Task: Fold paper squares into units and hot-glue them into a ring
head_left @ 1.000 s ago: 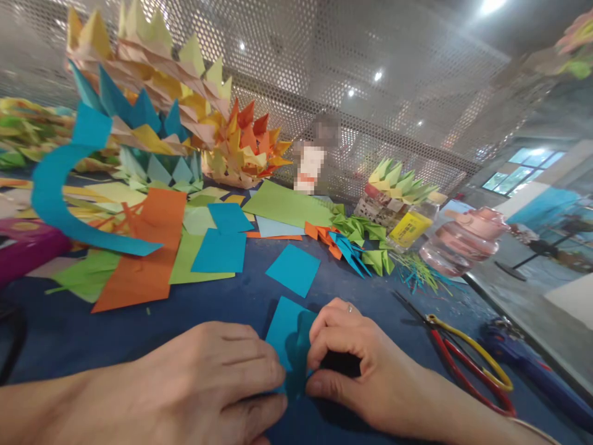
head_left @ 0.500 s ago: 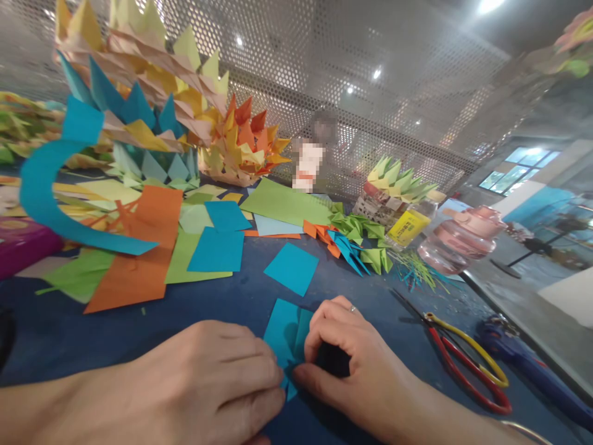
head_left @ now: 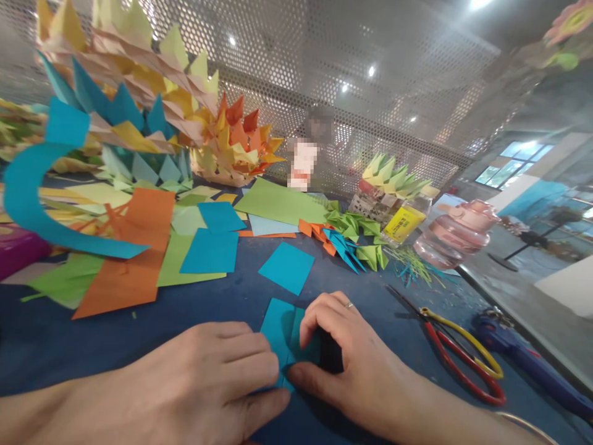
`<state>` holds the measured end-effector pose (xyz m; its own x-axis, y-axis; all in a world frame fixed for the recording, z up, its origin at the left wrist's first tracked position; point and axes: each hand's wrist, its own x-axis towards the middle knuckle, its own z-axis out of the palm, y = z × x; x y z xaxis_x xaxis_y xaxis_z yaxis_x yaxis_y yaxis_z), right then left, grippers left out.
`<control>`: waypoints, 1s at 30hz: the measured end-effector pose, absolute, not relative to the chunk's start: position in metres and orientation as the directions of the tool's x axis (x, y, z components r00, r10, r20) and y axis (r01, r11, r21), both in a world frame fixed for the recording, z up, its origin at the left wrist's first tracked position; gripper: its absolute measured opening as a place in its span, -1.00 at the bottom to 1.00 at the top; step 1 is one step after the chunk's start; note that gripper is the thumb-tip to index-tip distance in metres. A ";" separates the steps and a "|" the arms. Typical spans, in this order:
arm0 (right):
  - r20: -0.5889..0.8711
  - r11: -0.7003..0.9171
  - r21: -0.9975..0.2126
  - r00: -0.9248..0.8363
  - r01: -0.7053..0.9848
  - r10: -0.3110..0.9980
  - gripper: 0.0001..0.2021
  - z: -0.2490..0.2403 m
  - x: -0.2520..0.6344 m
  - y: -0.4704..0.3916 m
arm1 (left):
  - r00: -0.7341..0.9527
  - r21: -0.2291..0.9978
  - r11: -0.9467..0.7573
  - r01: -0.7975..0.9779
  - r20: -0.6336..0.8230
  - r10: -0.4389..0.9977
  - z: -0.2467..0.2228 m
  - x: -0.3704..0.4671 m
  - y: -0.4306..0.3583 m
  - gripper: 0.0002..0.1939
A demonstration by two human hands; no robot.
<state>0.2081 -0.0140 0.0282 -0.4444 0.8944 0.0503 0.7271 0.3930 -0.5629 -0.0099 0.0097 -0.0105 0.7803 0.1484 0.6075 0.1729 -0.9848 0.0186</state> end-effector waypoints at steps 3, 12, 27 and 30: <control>0.039 0.397 -0.568 -0.458 0.721 0.888 -0.76 0.030 0.210 -0.013 | 0.746 0.034 -0.991 0.127 0.655 0.118 -0.007 -0.009 0.009 -0.74; 0.008 0.438 -0.555 -0.522 0.707 0.853 -0.79 0.036 0.218 -0.013 | 0.725 0.134 -0.986 0.102 0.669 0.166 0.001 -0.012 0.006 -0.78; 0.319 0.791 -0.470 -0.760 0.392 0.566 -0.70 0.022 0.226 -0.002 | 0.837 0.561 -0.812 0.159 0.360 0.413 -0.002 -0.024 0.021 -0.78; 0.361 0.875 -0.378 -0.822 0.303 0.441 -0.65 0.021 0.227 -0.002 | 0.816 0.623 -0.764 0.168 0.347 0.462 -0.002 -0.024 0.022 -0.80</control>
<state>0.2272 -0.0020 0.0213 -0.8219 0.4410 0.3607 0.3033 0.8746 -0.3783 -0.0238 0.0215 -0.0021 0.8163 0.4622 0.3466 0.1678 -0.7638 0.6233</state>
